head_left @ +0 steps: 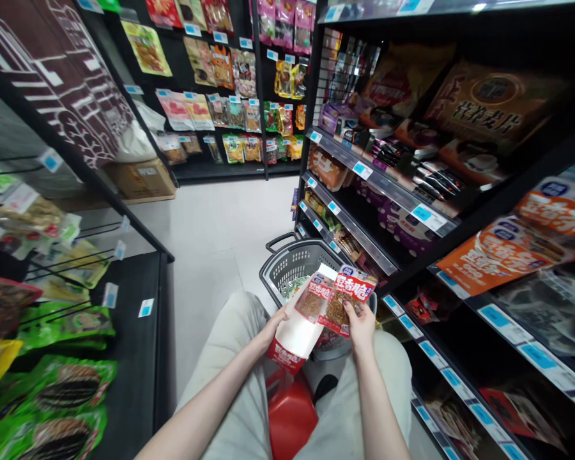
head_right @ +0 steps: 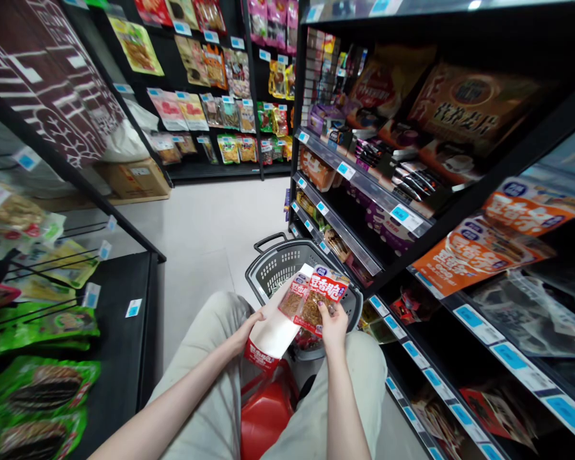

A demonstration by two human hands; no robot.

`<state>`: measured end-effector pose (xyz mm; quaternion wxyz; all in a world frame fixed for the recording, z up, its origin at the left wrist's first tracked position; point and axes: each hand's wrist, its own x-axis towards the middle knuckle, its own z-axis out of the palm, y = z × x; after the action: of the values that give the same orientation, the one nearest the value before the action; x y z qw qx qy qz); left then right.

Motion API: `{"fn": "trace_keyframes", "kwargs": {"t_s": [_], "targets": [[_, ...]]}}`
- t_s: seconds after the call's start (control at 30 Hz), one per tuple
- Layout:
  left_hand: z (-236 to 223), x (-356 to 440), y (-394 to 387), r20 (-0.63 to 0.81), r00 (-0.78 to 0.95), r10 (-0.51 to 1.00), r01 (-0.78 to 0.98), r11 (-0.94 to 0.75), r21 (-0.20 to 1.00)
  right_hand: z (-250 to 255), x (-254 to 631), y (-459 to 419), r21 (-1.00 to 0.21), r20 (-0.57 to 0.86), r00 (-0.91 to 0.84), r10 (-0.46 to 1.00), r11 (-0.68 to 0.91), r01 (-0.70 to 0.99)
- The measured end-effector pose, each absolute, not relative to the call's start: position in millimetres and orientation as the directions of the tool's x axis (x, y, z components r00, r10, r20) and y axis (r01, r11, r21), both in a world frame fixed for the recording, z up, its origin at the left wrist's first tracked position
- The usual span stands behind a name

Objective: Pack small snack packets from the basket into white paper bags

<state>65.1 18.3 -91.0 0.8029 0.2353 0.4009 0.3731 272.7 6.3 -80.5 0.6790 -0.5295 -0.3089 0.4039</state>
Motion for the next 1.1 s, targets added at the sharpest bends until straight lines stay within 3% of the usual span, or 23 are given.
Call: {"fn": "trace_keyframes", "kwargs": {"t_s": [0.2, 0.4, 0.5, 1.1], "targets": [[-88.6, 65.8, 17.6, -0.470, 0.397, 0.788, -0.420, 0.612, 0.671, -80.1, 271.5, 6.8, -0.956, -0.023, 0.471, 0.882, 0.118, -0.269], [-94.0, 64.1, 18.4, -0.471, 0.388, 0.792, -0.391, 0.604, 0.694, -71.7, 266.0, 6.4, -0.854, -0.101, 0.367, 0.925, 0.108, -0.508], [-93.8, 64.3, 18.1, -0.468, 0.384, 0.796, -0.393, 0.600, 0.697, -67.6, 264.5, 4.6, -0.838, -0.106, 0.313, 0.944, 0.084, -0.538], [-91.8, 64.7, 18.0, -0.449, 0.372, 0.813, -0.400, 0.576, 0.712, -87.0, 273.2, 10.2, -0.964, 0.027, 0.379, 0.925, 0.124, -0.235]]}}
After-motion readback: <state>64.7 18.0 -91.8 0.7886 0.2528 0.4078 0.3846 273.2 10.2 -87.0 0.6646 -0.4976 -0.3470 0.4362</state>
